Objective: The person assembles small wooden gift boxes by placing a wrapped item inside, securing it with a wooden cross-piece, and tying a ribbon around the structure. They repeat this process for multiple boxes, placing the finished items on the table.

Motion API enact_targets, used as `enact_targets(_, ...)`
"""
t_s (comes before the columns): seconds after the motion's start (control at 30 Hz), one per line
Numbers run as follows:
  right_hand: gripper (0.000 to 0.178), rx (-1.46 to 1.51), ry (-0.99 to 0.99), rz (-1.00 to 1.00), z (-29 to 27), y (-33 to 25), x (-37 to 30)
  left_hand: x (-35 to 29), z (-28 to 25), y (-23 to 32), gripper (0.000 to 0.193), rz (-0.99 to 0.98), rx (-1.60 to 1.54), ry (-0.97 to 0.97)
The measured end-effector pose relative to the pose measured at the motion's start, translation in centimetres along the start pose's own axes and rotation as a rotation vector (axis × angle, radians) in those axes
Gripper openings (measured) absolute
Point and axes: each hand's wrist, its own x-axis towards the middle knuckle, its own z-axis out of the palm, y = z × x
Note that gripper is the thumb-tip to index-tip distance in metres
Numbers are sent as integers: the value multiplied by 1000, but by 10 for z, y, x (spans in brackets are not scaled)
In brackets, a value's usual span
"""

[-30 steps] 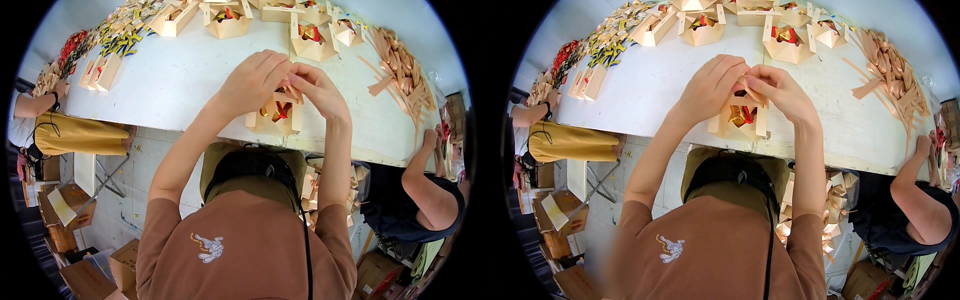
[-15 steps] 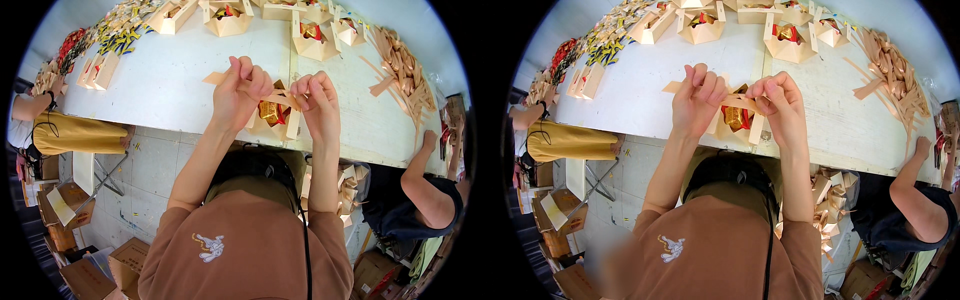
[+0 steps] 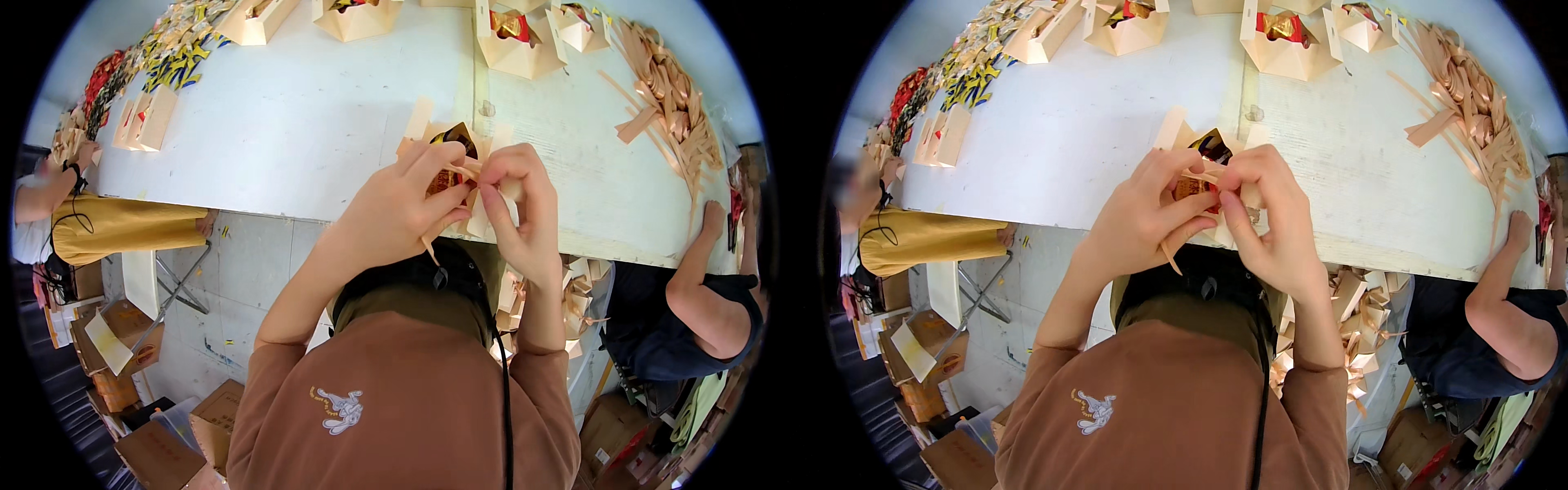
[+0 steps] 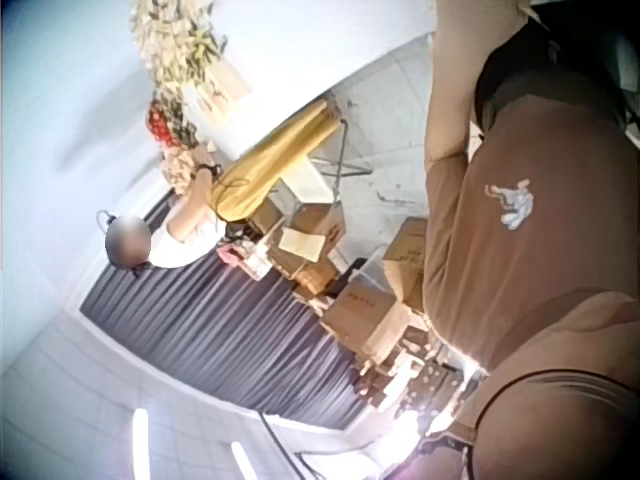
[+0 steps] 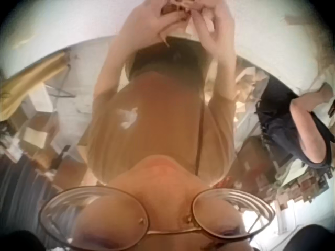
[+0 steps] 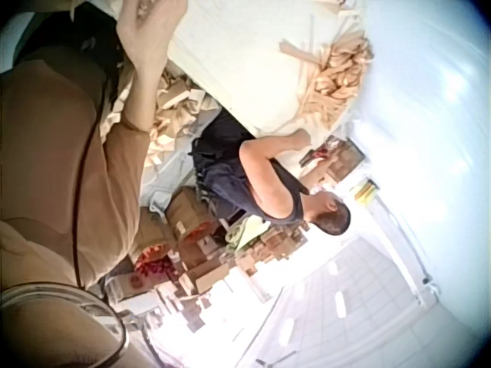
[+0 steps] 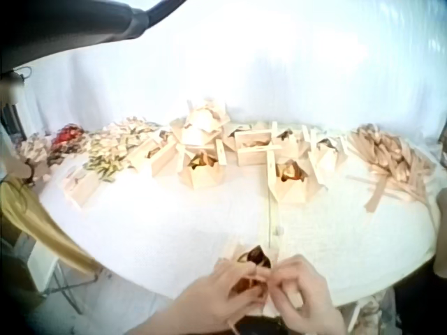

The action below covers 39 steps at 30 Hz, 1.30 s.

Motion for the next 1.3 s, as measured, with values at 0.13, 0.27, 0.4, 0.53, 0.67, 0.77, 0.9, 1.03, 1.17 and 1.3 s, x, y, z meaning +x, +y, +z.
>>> enact_targets(0.13, 21, -282, -96, -182, -2, 0, -10, -1, 2, 3, 39, 6, 175, -97)
enact_targets(0.27, 26, -491, -238, -205, 0, -6, -8, 1, 0, -1, 33, -46, 91, -102)
enact_targets(0.4, 34, -469, -335, -274, -4, 1, -10, -3, -6, -4, 24, -121, -15, -107)
enact_targets(0.53, 41, -425, -375, -307, -8, 9, -7, -5, -10, -5, 27, -124, -3, -106)
enact_targets(0.67, 40, -373, -378, -317, -10, 14, -5, -10, -6, -7, 29, -111, -2, -95)
enact_targets(0.77, 39, -367, -372, -277, -10, 16, -11, -10, -4, -6, 26, -110, -36, -68)
enact_targets(0.9, 38, -147, -271, -162, -14, 14, -12, -8, -7, -6, 15, -198, -275, 15)
enact_targets(1.03, 29, 509, -27, 165, -17, 11, -8, -12, -16, -22, 7, -377, -932, 192)
enact_targets(1.17, 23, 436, 96, 345, -17, 9, -11, -5, -19, -27, 14, -562, -1332, 407)
enact_targets(1.3, 20, -93, 226, 328, -45, 27, -18, -21, -25, -48, 9, -675, -754, 437)
